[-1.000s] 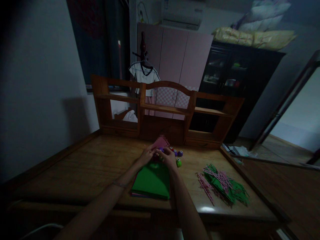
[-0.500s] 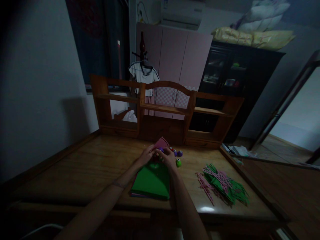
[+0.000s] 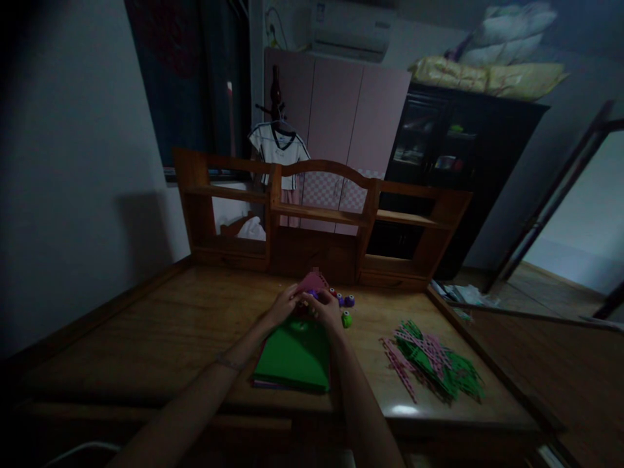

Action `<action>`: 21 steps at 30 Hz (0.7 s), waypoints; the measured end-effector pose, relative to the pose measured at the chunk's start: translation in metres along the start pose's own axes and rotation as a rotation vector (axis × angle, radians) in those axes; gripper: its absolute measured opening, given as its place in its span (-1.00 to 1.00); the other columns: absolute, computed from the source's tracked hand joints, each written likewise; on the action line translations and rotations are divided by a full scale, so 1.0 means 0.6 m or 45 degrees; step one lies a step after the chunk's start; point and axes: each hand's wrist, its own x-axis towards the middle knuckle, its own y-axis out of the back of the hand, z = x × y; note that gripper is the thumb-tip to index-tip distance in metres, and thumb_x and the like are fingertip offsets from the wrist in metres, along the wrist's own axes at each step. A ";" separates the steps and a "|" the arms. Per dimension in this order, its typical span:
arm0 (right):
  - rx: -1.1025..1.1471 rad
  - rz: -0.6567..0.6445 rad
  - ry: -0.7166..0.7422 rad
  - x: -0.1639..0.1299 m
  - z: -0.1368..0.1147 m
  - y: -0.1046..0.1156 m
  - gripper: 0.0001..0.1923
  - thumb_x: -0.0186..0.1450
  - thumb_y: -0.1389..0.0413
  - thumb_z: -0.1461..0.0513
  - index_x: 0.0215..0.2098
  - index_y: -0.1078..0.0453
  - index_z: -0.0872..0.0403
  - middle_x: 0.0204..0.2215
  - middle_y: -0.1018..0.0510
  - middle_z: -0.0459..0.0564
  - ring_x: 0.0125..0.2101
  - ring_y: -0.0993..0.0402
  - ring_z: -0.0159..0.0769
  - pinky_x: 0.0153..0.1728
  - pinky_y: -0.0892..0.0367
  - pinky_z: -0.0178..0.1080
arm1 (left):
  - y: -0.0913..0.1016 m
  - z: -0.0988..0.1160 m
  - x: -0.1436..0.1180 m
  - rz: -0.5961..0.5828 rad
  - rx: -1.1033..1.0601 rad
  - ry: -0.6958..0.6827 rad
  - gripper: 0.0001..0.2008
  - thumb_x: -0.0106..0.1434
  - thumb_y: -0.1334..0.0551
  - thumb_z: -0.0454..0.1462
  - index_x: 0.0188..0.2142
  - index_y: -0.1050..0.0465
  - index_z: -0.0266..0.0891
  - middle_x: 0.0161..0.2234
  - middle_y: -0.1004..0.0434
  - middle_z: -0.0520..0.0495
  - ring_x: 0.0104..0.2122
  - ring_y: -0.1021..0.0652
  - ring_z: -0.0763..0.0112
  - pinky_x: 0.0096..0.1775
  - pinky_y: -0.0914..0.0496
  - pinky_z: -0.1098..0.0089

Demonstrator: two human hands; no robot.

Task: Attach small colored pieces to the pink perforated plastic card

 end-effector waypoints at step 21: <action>0.015 0.031 0.022 -0.007 -0.007 -0.001 -0.56 0.02 -0.21 -0.04 -0.28 -0.47 0.10 -0.48 -0.50 -0.04 -0.55 -0.34 -0.33 -0.55 -0.20 -0.33 | 0.004 -0.011 0.001 -0.087 0.004 -0.010 -0.66 0.24 -0.07 -0.09 -0.30 -0.47 -0.31 -0.36 -0.37 -0.05 -0.34 -0.39 0.40 -0.29 -0.26 0.46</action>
